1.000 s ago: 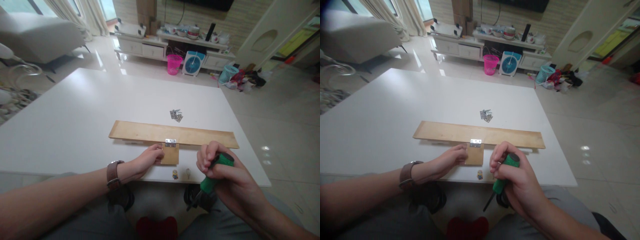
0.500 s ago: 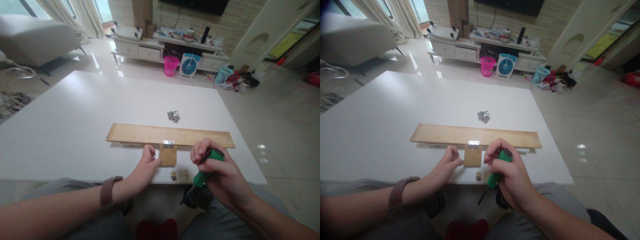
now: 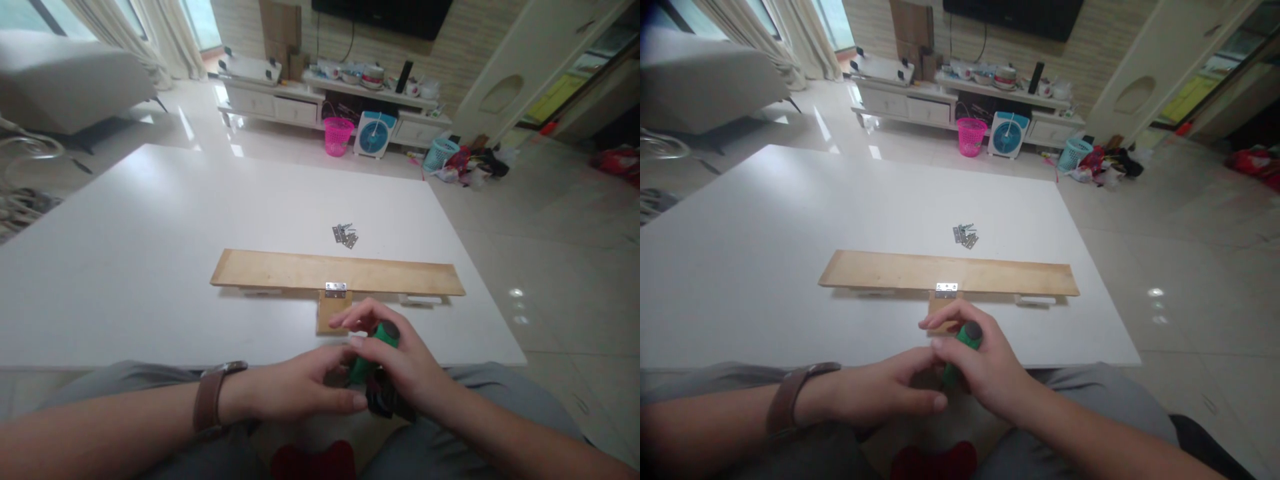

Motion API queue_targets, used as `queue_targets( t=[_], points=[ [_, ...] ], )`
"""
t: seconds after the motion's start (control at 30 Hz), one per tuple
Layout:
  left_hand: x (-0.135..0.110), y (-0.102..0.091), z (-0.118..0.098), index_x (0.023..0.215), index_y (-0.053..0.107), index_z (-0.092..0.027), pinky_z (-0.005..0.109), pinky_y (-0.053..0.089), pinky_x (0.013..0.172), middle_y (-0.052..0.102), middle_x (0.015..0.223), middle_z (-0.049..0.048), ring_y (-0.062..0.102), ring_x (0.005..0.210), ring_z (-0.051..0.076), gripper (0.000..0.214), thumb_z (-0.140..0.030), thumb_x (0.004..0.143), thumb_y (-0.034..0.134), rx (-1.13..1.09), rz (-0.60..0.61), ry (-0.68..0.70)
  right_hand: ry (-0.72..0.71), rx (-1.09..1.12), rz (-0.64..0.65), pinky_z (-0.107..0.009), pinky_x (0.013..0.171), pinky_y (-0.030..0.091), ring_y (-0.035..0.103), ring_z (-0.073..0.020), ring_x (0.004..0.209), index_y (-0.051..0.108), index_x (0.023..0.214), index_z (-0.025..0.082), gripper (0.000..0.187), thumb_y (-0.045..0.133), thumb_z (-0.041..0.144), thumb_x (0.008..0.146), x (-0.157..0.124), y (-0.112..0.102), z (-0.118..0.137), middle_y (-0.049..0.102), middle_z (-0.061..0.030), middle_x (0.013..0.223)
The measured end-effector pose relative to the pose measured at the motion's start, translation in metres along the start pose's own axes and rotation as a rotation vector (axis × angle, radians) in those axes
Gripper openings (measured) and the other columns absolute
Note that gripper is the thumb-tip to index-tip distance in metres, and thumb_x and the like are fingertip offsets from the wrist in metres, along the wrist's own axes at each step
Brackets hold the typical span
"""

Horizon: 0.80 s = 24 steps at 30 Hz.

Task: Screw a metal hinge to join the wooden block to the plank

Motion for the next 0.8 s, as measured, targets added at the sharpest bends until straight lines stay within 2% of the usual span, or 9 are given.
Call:
queue_targets(
  t=[0.07,0.13,0.2,0.27,0.47,0.67,0.8],
  points=[
    [0.0,-0.001,0.0,0.12,0.071,-0.02,0.039,0.049,0.102,0.072,0.122,0.0098,0.065,0.115,0.027,0.037,-0.048,0.098,0.063,0.03,-0.008,-0.001,0.056,0.059,-0.014,-0.04,0.102,0.048,0.065,-0.0231,0.116,0.075,0.105,0.029,0.021,0.075,0.033,0.084,0.003,0.001,-0.003,0.075,-0.0039,0.118],
    [-0.001,-0.002,-0.001,0.109,0.073,-0.019,0.037,0.049,0.101,0.074,0.111,0.0088,0.066,0.109,0.025,0.033,-0.047,0.101,0.059,0.079,0.005,-0.003,0.113,0.32,-0.047,-0.04,0.106,0.048,0.061,-0.0252,0.129,0.072,0.118,0.03,0.034,0.068,0.045,0.088,0.007,0.001,-0.003,0.069,-0.0049,0.137],
    [-0.003,-0.002,-0.003,0.11,0.074,-0.019,0.035,0.049,0.099,0.075,0.109,0.008,0.067,0.106,0.024,0.032,-0.046,0.102,0.058,0.139,0.027,-0.003,0.136,0.608,-0.069,-0.043,0.109,0.048,0.058,-0.0264,0.137,0.067,0.129,0.032,0.045,0.056,0.054,0.092,0.012,0.0,0.001,0.062,-0.004,0.15],
    [-0.005,-0.002,-0.004,0.112,0.074,-0.02,0.034,0.049,0.096,0.075,0.11,0.0077,0.067,0.104,0.024,0.032,-0.046,0.101,0.06,0.199,0.041,-0.006,0.111,0.733,-0.081,-0.043,0.111,0.048,0.056,-0.0252,0.14,0.063,0.135,0.035,0.05,0.05,0.056,0.092,0.016,-0.003,0.009,0.058,-0.0009,0.155],
    [-0.007,0.0,-0.003,0.11,0.077,-0.021,0.031,0.05,0.09,0.077,0.108,0.0071,0.068,0.101,0.024,0.033,-0.048,0.099,0.063,0.267,0.061,-0.009,0.046,0.748,-0.082,-0.044,0.114,0.046,0.052,-0.0239,0.145,0.057,0.142,0.04,0.054,0.048,0.06,0.093,0.017,-0.015,0.019,0.053,0.0021,0.16],
    [-0.005,-0.005,0.001,0.11,0.076,-0.019,0.03,0.049,0.086,0.077,0.104,0.006,0.067,0.096,0.022,0.033,-0.047,0.097,0.066,0.278,0.04,-0.015,0.061,0.811,-0.084,-0.049,0.122,0.037,0.05,-0.0254,0.147,0.058,0.143,0.036,0.055,0.048,0.057,0.093,0.014,-0.013,0.02,0.055,0.0003,0.159],
    [-0.003,-0.005,-0.001,0.11,0.076,-0.017,0.031,0.05,0.089,0.076,0.105,0.0061,0.066,0.098,0.022,0.033,-0.046,0.097,0.066,0.238,0.027,-0.003,0.043,0.838,-0.064,-0.053,0.126,0.031,0.046,-0.026,0.15,0.056,0.144,0.039,0.055,0.047,0.058,0.094,0.013,-0.01,0.023,0.053,0.0017,0.16]
  ],
)
Point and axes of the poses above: each hand's wrist, its own x-axis towards the middle knuckle, its own y-axis out of the palm, z = x × y, the point moved 6 cm from there along x, towards the middle knuckle
